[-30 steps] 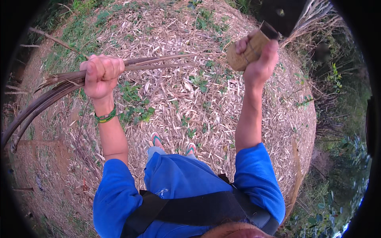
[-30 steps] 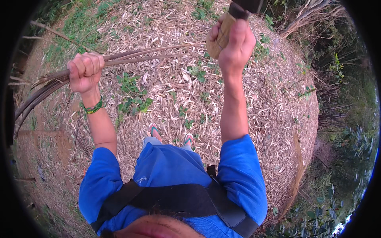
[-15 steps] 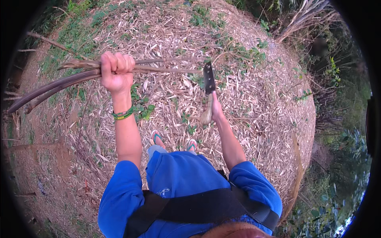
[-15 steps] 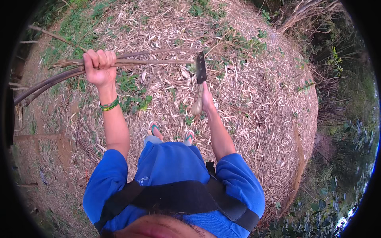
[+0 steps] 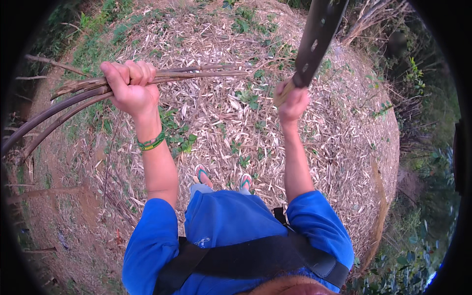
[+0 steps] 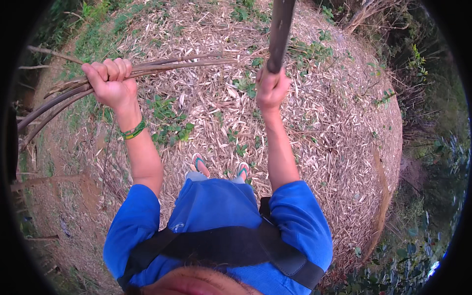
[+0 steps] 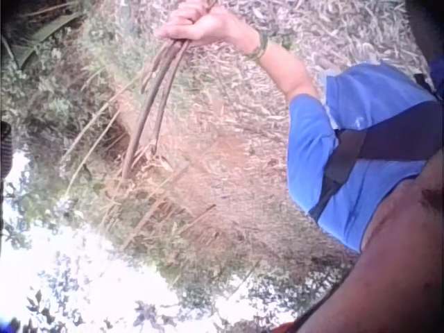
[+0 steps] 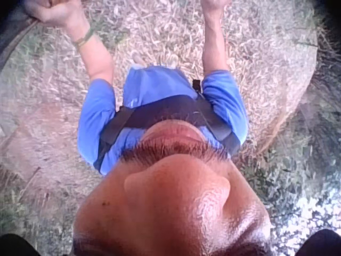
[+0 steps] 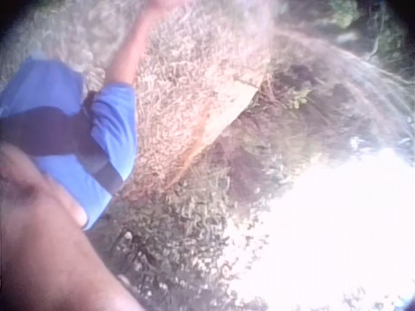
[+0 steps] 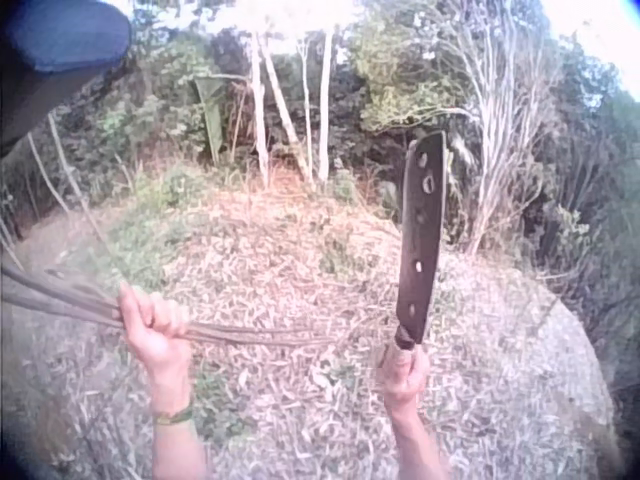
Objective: The person uses a knife to trim and cut small branches while standing in a wooded area, gathering the pieces by hand.
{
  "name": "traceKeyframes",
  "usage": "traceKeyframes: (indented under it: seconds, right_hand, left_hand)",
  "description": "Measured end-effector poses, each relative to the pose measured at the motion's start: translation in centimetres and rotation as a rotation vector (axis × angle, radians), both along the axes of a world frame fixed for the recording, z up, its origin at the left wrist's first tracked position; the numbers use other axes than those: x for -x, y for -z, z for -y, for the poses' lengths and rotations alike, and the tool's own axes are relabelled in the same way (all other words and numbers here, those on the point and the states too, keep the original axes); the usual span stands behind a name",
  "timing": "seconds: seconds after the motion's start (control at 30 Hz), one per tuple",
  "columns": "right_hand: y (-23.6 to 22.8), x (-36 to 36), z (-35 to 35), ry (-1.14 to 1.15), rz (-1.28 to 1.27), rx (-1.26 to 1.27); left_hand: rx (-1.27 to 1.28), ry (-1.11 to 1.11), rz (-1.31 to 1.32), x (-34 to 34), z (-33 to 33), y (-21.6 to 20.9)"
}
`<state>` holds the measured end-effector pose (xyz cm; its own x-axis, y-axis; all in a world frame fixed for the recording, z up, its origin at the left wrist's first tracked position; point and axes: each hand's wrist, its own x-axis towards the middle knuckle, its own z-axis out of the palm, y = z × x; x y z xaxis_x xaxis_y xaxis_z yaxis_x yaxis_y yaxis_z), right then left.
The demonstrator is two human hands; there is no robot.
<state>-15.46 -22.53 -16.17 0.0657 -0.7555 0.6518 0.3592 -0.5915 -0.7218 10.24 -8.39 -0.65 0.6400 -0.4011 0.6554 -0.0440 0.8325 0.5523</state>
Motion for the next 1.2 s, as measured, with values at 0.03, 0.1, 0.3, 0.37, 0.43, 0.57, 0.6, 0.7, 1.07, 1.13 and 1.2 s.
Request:
traceKeyframes:
  seconds: [0.03, 0.1, 0.3, 0.37, 0.43, 0.57, 0.6, 0.7, 1.07, 1.13, 1.2]
  right_hand:
    - [8.1, 0.5, 1.9, 0.092, -0.055, 0.033]
    - [18.7, -0.4, 0.8, 0.238, -0.834, -0.699]
    - [33.8, 9.9, -11.1, 0.065, -0.787, -1.411]
    - [33.9, 10.4, -13.0, 0.023, -0.851, -1.423]
    - [32.4, 11.3, -12.2, 0.120, -0.907, -1.292]
    - [22.0, 6.6, -9.0, 0.079, -0.732, -1.033]
    - [20.0, 5.0, -8.2, 0.012, -0.640, -1.022]
    - [15.6, 2.7, -6.3, 0.039, -0.531, -0.818]
    - [3.6, -4.2, -1.7, 0.170, -0.333, -0.128]
    - [13.8, -5.0, -1.6, 0.347, -0.738, -0.359]
    - [27.8, 4.1, 2.9, 0.169, -0.820, -1.176]
  left_hand:
    - [0.028, 0.024, 0.034, 1.4, 1.0, -1.0]
    - [0.002, -0.026, 0.106, 1.6, -0.8, -3.4]
    - [0.056, -0.134, -0.001, -1.8, -1.0, -5.4]
    - [-0.010, -0.186, -0.049, -2.1, -2.3, -5.1]
    - [-0.011, -0.160, -0.128, -2.7, -1.7, -3.0]
    - [-0.062, -0.375, -0.362, -3.5, -1.9, -0.2]
    - [-0.062, -0.464, -0.437, -3.6, -2.8, -0.9]
    - [-0.017, -0.470, -0.543, -3.4, -2.4, -1.2]
    - [0.030, -0.622, -0.415, -0.6, -1.6, -4.7]
    - [0.035, -0.606, -0.353, -0.2, -1.6, -5.7]
    - [-0.020, -0.443, -0.375, 3.4, 2.7, -6.0]
